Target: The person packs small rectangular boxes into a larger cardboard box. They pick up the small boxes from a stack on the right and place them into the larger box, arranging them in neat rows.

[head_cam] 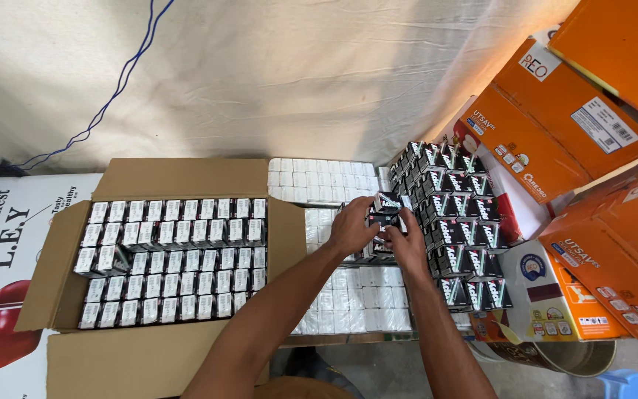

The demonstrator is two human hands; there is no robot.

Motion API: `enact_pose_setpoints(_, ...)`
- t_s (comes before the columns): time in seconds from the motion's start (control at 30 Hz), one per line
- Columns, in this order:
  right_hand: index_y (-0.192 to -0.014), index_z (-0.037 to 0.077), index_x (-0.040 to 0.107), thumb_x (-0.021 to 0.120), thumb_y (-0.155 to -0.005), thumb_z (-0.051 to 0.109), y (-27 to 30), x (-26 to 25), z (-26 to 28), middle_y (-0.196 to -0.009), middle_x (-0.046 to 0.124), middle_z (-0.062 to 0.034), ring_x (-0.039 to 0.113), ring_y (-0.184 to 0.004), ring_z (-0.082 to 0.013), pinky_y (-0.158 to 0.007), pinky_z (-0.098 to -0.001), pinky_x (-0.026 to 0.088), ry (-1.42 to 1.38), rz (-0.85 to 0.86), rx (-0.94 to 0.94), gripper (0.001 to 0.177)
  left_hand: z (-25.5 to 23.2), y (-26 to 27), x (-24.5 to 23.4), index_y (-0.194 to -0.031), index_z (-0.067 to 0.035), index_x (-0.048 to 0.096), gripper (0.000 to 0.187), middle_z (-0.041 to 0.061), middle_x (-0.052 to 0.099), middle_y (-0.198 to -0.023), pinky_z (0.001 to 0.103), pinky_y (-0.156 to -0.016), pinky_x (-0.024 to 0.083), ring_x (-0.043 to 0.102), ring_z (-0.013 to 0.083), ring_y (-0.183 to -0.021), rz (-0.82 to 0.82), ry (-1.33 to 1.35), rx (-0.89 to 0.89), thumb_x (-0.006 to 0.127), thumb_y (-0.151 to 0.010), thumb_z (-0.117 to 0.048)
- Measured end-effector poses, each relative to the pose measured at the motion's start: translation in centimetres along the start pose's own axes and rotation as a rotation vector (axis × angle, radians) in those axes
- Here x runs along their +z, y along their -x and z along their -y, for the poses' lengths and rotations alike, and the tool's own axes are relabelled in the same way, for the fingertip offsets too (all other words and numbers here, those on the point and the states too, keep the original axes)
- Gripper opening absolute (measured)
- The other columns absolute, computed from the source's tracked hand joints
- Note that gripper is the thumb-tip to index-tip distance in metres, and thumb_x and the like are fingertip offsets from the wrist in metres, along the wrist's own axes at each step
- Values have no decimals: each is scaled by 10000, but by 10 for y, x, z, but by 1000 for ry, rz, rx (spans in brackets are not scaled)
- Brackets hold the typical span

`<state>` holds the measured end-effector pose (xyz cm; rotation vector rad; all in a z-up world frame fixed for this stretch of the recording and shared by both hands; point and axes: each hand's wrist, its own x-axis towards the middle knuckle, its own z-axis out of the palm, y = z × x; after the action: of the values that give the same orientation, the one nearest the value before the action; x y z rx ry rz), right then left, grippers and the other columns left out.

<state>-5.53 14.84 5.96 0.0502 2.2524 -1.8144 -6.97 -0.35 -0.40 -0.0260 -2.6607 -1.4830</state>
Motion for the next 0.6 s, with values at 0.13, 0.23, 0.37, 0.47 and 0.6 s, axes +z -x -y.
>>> enact_pose_setpoints(0.13, -1616, 23, 225, 551, -976, 103, -26, -8, -8, -1571, 297, -347, 715, -1027, -352, -852, -431, 650, -70, -11, 37, 723, 13, -39, 22, -1517, -100, 441, 727, 136, 523, -1475, 567, -1147, 386, 475, 346, -1424, 53, -189, -47, 655, -863, -335)
enact_pose_setpoints(0.23, -1642, 48, 185, 597, -890, 73, -45, -11, -17, -1628, 257, -296, 728, -960, -357, -822, -439, 636, -147, -37, 75, 858, 19, -58, 32, -1561, -96, 387, 764, 141, 505, -1510, 604, -1174, 315, 421, 355, -1466, 93, -254, -65, 653, -878, -310)
enact_pose_setpoints(0.37, -1636, 66, 225, 591, -882, 94, -61, -18, -31, -1607, 333, -255, 695, -809, -255, -664, -376, 591, -154, -34, 86, 838, 59, -82, 64, -1527, -113, 438, 696, 110, 564, -1438, 607, -1184, 266, 455, 328, -1436, 96, -298, -20, 666, -902, -316)
enact_pose_setpoints(0.47, -1619, 77, 262, 588, -890, 73, -60, -18, -31, -1546, 412, -230, 635, -705, -195, -569, -331, 527, -173, -27, 91, 799, 57, -77, 57, -1497, -96, 483, 677, 128, 638, -1328, 577, -1130, 347, 568, 355, -1312, 30, -244, 74, 690, -876, -268)
enact_pose_setpoints(0.6, -1575, 63, 336, 567, -889, 30, -42, -10, -5, -1335, 574, -195, 522, -600, -146, -490, -266, 414, -304, -20, 84, 724, -6, -41, 2, -1527, -25, 408, 782, 253, 659, -1209, 587, -1021, 450, 627, 476, -1154, -20, -76, 244, 710, -822, -179)
